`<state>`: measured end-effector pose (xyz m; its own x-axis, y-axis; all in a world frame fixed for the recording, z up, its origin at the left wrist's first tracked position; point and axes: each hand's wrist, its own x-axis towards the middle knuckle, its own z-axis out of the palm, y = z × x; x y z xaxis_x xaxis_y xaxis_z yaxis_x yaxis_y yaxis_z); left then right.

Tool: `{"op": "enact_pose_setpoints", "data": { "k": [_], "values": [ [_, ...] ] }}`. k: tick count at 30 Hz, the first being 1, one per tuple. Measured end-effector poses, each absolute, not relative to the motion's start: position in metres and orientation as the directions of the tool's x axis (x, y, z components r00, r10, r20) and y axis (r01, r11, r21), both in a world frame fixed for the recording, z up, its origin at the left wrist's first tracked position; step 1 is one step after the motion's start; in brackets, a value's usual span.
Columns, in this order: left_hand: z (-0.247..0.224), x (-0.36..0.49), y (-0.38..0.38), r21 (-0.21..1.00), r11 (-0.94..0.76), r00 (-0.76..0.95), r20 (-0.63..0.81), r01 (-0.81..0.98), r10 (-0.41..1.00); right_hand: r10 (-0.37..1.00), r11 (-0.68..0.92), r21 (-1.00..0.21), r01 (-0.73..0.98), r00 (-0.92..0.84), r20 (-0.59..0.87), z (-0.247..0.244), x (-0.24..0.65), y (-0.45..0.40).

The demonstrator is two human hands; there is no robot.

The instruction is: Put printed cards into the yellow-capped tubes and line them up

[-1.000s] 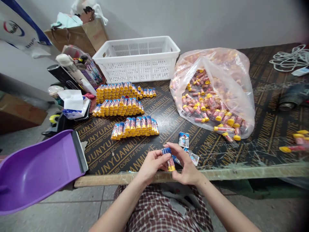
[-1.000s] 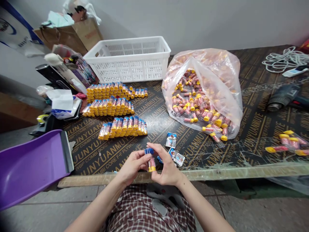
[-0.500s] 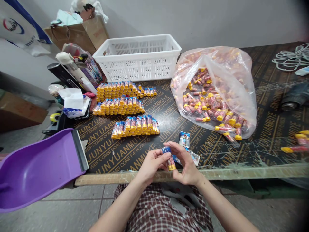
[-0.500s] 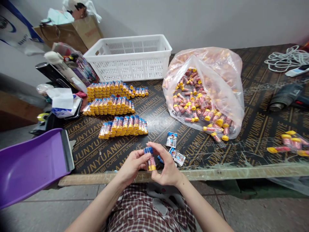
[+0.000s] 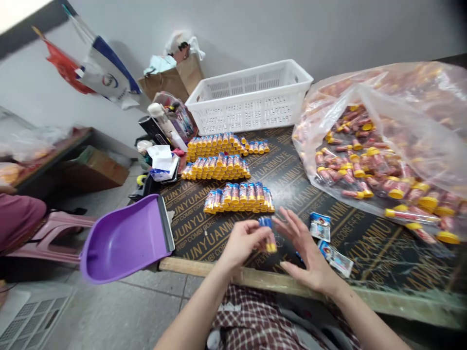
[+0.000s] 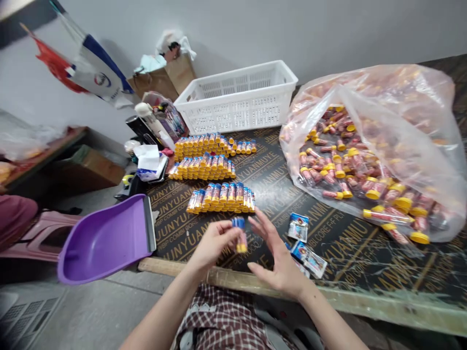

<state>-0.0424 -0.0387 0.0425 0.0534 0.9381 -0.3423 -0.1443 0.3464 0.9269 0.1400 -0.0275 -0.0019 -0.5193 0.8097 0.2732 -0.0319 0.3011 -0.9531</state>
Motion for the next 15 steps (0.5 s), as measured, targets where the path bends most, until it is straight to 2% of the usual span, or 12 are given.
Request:
{"op": "enact_pose_setpoints", "data": {
  "k": [2, 3, 5, 7, 9, 11, 13, 15],
  "values": [
    [0.054, -0.076, -0.023, 0.974, 0.213, -0.178, -0.196, 0.081, 0.964, 0.86, 0.232, -0.971, -0.06, -0.454, 0.234, -0.01, 0.133, -0.008],
    [0.059, -0.093, -0.014, 0.961, 0.158, -0.326, -0.077, 0.228, 0.942, 0.898, 0.18, -0.982, -0.055, -0.399, 0.187, -0.015, 0.129, 0.003],
    [0.064, -0.123, 0.005, 0.821, 0.161, -0.464, 0.138, 0.547, 0.875, 0.953, 0.07, -0.997, -0.032, -0.292, 0.076, -0.028, 0.12, 0.026],
    [0.064, -0.144, 0.022, 0.639, 0.23, -0.437, 0.184, 0.734, 0.881, 0.974, 0.013, -1.0, -0.005, -0.228, 0.014, -0.039, 0.111, 0.044],
    [0.063, -0.153, 0.033, 0.484, 0.273, -0.373, 0.122, 0.832, 0.92, 0.981, 0.015, -0.999, 0.043, -0.192, 0.006, -0.043, 0.105, 0.052],
    [0.063, -0.153, 0.036, 0.388, 0.3, -0.361, 0.094, 0.871, 0.928, 0.984, 0.044, -0.993, 0.107, -0.176, 0.025, -0.037, 0.106, 0.049],
    [0.065, -0.145, 0.032, 0.386, 0.314, -0.406, 0.186, 0.867, 0.895, 0.981, 0.116, -0.979, 0.169, -0.172, 0.086, -0.023, 0.116, 0.038],
    [0.065, -0.131, 0.023, 0.476, 0.251, -0.441, 0.342, 0.842, 0.83, 0.969, 0.233, -0.94, 0.247, -0.145, 0.202, -0.007, 0.134, 0.028]
  ]
}}
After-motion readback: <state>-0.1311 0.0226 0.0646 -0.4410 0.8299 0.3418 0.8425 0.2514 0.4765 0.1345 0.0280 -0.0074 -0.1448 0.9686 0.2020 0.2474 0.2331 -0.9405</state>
